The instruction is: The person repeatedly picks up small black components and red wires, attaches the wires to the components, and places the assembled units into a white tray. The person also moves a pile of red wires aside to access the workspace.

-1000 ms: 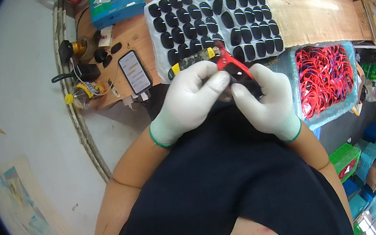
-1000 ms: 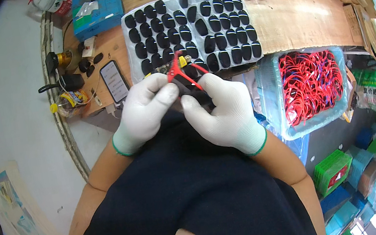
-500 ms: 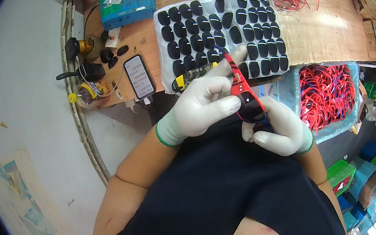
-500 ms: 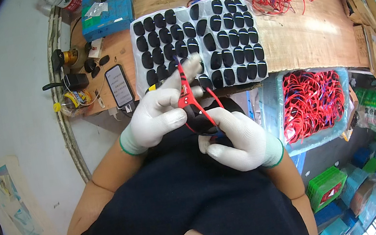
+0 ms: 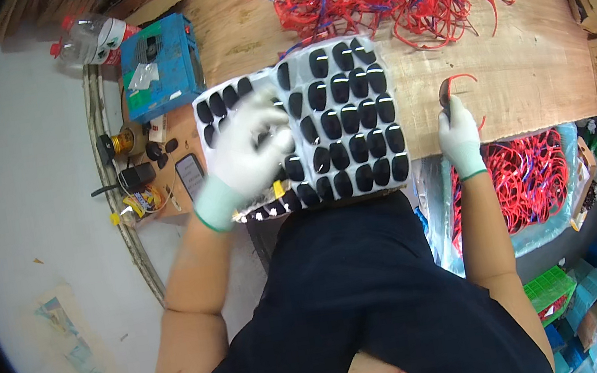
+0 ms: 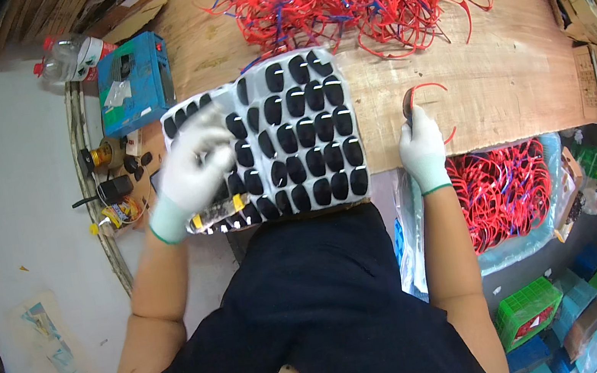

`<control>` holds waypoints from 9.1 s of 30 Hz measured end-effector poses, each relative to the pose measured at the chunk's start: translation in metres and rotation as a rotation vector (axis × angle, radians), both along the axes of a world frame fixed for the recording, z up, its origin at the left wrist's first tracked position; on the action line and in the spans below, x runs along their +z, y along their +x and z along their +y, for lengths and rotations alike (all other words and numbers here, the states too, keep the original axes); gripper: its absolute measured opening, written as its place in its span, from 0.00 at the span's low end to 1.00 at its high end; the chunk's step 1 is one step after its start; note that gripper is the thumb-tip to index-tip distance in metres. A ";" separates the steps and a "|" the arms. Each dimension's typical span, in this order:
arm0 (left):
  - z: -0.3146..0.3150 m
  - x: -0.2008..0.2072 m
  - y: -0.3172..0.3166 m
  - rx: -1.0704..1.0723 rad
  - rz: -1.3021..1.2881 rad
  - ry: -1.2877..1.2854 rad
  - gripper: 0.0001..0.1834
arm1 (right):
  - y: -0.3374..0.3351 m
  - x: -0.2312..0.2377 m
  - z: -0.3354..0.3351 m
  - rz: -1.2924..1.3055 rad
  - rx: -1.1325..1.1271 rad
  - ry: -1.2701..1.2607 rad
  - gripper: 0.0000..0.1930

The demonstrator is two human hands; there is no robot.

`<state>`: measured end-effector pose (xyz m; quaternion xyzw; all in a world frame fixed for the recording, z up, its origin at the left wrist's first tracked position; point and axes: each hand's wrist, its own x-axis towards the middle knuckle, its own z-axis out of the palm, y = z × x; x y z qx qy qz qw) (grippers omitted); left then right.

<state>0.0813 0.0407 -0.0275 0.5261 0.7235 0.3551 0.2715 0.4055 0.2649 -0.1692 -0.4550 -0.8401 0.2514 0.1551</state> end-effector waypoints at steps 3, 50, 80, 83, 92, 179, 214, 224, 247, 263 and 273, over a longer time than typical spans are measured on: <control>0.073 0.006 -0.052 0.244 0.189 -0.174 0.21 | 0.003 -0.046 0.028 -0.132 0.007 -0.058 0.13; 0.294 -0.143 -0.295 0.239 0.723 -0.440 0.46 | -0.080 -0.008 0.151 0.332 -0.006 -0.044 0.30; -0.040 -0.011 -0.025 0.740 -0.323 -0.223 0.31 | 0.024 -0.078 0.455 0.003 -0.406 -0.033 0.18; -0.006 -0.012 -0.017 0.772 -0.431 -0.124 0.29 | 0.038 -0.103 0.469 0.209 -0.466 -0.101 0.20; 0.035 -0.021 -0.003 0.653 -0.444 -0.161 0.27 | 0.078 -0.083 0.532 0.454 -0.742 -0.013 0.23; -0.030 -0.010 0.056 0.841 -0.530 -0.168 0.22 | -0.232 0.044 0.355 0.102 0.367 -0.116 0.21; -0.055 -0.009 0.068 0.891 -0.587 -0.035 0.16 | -0.129 0.057 0.329 0.012 0.370 -0.403 0.10; -0.079 0.000 0.078 0.915 -0.583 0.030 0.16 | -0.126 0.045 0.299 0.074 0.095 -0.423 0.15; -0.075 -0.008 0.092 0.888 -0.607 0.048 0.17 | -0.090 0.080 0.152 -0.097 0.316 -0.224 0.13; -0.067 -0.005 0.104 0.927 -0.656 0.089 0.15 | -0.157 0.085 0.169 -0.142 0.238 0.026 0.23; -0.066 -0.001 0.116 0.930 -0.731 0.090 0.15 | -0.216 0.111 0.149 0.383 0.347 -0.161 0.13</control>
